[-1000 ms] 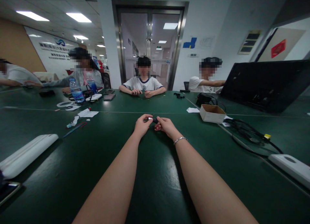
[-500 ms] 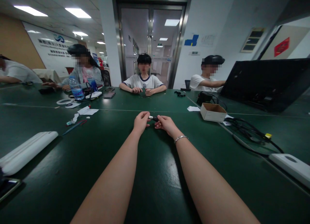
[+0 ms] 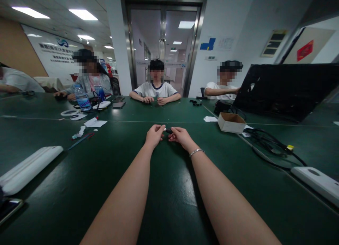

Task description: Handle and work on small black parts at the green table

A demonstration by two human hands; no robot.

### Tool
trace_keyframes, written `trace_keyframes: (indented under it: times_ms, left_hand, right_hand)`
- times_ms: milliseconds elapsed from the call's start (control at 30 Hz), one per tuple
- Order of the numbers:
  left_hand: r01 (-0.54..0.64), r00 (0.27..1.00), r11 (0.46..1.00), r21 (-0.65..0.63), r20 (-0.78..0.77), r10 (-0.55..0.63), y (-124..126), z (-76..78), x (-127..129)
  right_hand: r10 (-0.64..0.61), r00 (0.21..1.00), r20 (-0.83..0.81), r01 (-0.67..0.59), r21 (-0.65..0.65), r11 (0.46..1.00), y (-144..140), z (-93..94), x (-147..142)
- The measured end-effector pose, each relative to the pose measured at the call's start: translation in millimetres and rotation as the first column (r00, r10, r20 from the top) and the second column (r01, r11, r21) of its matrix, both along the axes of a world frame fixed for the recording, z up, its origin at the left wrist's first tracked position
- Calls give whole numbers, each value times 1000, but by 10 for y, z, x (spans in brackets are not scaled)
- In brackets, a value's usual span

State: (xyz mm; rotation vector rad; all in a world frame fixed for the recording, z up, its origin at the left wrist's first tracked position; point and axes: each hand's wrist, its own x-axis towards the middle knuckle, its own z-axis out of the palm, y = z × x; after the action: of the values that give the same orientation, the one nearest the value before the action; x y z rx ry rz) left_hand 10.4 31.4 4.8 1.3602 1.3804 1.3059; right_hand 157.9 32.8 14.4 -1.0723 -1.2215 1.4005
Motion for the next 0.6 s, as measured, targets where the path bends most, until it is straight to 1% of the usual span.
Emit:
trace_keyframes:
  times_ms: [33, 100, 133, 200, 267, 367, 500, 600]
  left_hand:
    - [-10, 999, 1000, -18, -41, 9, 1, -7, -6]
    - [1, 995, 1000, 1, -98, -1, -3, -17, -18]
    - [22, 995, 999, 31, -95, -19, -11, -17, -22]
    - [70, 997, 994, 86, -35, -67, -33, -11, -26]
    - [89, 995, 992, 88, 26, -91, -56, -4, -23]
    - [54, 998, 997, 54, 25, -55, -76, -13, -9]
    - [50, 999, 993, 110, -12, -49, -81, -39, 8]
    - [48, 999, 995, 84, -1, -48, -73, -58, 9]
  right_hand:
    - [-2, 1000, 4, 2, 2, 1000, 0, -6, 2]
    - [-9, 1000, 5, 9, 6, 1000, 1, -16, 5]
    - [-10, 1000, -1, 10, 7, 1000, 2, -21, 7]
    - [-10, 1000, -14, 10, 11, 1000, 1, -27, 10]
    - [-8, 1000, -19, 8, 17, 1000, -4, -31, 14]
    - [-3, 1000, -1, 3, 38, 999, -17, -40, 17]
    - [-2, 1000, 27, 0, 81, 997, -38, -50, 10]
    - [-19, 999, 35, 15, 101, 995, -49, -54, 4]
